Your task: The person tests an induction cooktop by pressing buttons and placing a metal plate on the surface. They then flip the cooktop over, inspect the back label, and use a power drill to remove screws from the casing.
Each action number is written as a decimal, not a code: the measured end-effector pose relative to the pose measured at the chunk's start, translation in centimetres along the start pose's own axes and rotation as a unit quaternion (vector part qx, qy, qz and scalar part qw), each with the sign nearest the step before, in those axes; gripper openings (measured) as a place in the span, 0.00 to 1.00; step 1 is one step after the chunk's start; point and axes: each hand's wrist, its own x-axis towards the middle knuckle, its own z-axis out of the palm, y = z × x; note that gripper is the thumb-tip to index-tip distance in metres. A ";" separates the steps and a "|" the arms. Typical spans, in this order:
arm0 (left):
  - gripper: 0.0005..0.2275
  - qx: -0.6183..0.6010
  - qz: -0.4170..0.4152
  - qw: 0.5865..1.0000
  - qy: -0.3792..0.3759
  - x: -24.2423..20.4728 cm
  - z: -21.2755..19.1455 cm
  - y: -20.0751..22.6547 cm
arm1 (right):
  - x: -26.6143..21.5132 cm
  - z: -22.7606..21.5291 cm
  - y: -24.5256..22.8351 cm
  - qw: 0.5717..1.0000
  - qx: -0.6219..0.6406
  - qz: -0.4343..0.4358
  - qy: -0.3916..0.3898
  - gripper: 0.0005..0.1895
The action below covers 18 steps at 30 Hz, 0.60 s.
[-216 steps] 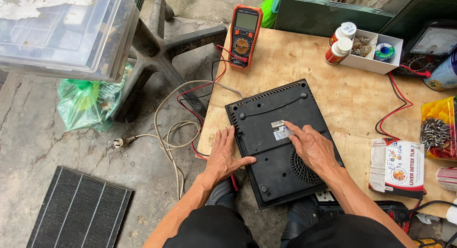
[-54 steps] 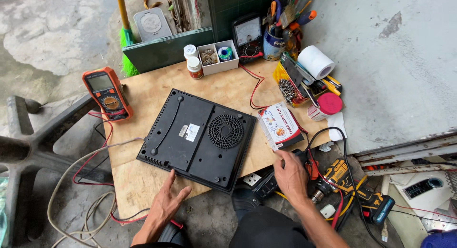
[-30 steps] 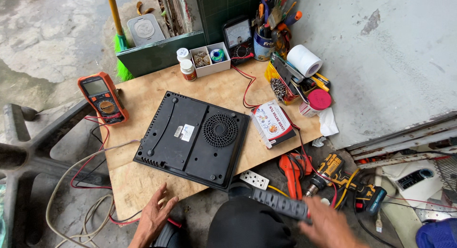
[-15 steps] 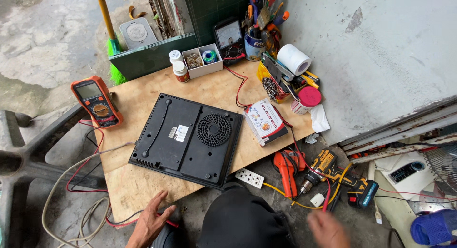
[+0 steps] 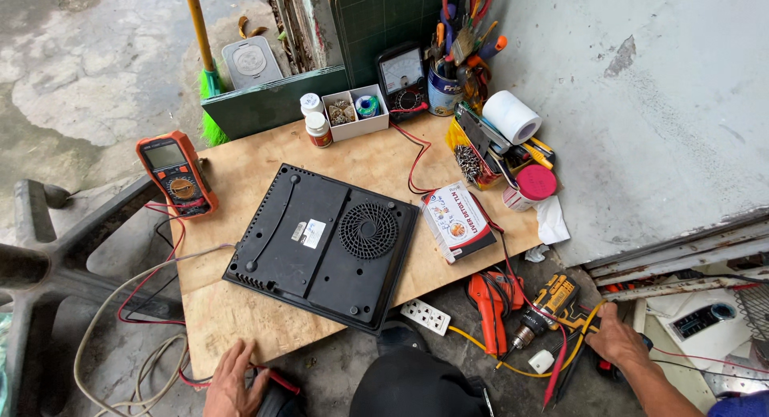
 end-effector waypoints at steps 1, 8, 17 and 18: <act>0.43 0.061 -0.006 0.998 -0.024 -0.1 0.3 -0.6 | -0.3 0.0 -0.1 0.999 -0.027 0.000 0.016 0.41; 0.50 0.123 -0.019 0.987 -0.105 -0.5 1.4 -1.6 | -8.1 -2.2 -1.0 0.995 -0.096 -0.035 -0.011 0.47; 0.55 0.119 0.033 0.990 -0.061 -0.2 1.2 -1.8 | -10.3 -2.5 -3.5 0.984 -0.051 -0.129 0.111 0.22; 0.54 0.117 0.008 0.989 -0.095 -0.2 0.9 -1.6 | -9.5 -2.0 -3.6 0.979 -0.090 -0.166 0.082 0.25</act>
